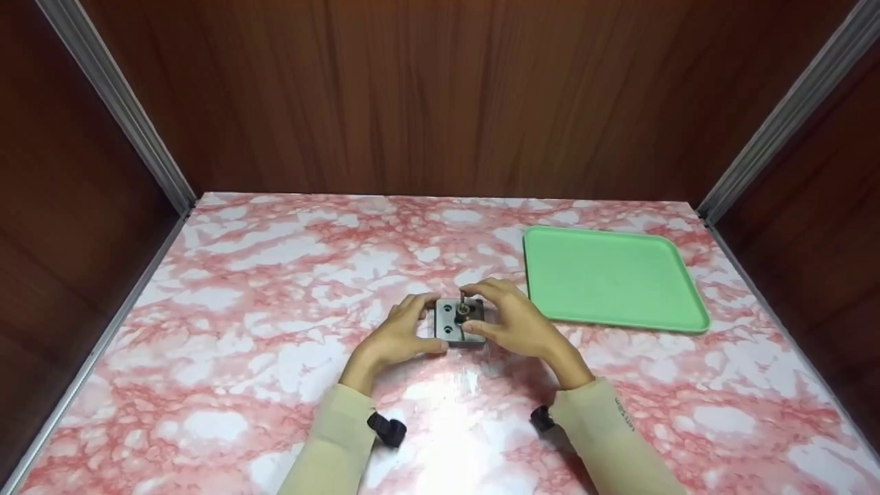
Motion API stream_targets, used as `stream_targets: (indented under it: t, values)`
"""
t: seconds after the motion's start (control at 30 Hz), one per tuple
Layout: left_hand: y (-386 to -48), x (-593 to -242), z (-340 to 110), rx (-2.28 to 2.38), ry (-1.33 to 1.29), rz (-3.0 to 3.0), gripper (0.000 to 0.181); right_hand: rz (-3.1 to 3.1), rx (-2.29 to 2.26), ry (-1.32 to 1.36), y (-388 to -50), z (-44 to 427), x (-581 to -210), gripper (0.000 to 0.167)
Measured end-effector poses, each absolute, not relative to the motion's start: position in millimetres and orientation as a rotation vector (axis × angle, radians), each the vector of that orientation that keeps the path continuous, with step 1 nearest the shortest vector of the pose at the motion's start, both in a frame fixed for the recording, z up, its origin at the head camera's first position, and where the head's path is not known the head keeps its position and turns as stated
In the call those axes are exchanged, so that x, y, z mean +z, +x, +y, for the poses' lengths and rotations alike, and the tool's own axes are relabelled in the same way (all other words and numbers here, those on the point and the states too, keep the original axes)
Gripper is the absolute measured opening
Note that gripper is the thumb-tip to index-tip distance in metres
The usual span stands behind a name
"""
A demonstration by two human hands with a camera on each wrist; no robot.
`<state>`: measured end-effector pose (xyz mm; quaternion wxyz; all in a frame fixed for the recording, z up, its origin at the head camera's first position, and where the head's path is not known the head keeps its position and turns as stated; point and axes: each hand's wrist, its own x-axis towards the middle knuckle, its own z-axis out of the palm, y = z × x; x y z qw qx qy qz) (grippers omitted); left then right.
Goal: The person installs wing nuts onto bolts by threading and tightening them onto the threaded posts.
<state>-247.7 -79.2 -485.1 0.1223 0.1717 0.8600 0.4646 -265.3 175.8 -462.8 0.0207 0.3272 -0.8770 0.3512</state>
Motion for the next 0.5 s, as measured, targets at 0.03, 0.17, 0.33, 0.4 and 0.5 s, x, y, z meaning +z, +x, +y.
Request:
stream_targets:
  t: [0.03,0.17,0.33,0.4,0.5]
  values:
    - [-247.7,-485.1,-79.3,1.356,0.5,2.509,0.092,-2.716,1.093,1.017,-265.2,175.8,-462.9,0.056]
    - [-248.0,-485.6,-79.6,1.363,0.495,2.505,0.092,-2.724,1.093,1.017,-265.2,175.1,-462.8,0.056]
    - [-248.3,-485.7,-79.3,1.368,0.488,2.499,0.093,-2.766,1.051,1.022,-264.1,174.3,-462.8,0.059]
    - [-248.2,-485.1,-78.9,1.372,0.486,2.49,0.092,-2.785,1.031,1.017,-262.8,174.4,-462.4,0.061]
    - [-247.9,-484.2,-78.6,1.371,0.487,2.484,0.091,-2.807,1.002,1.01,-261.4,173.9,-461.5,0.061]
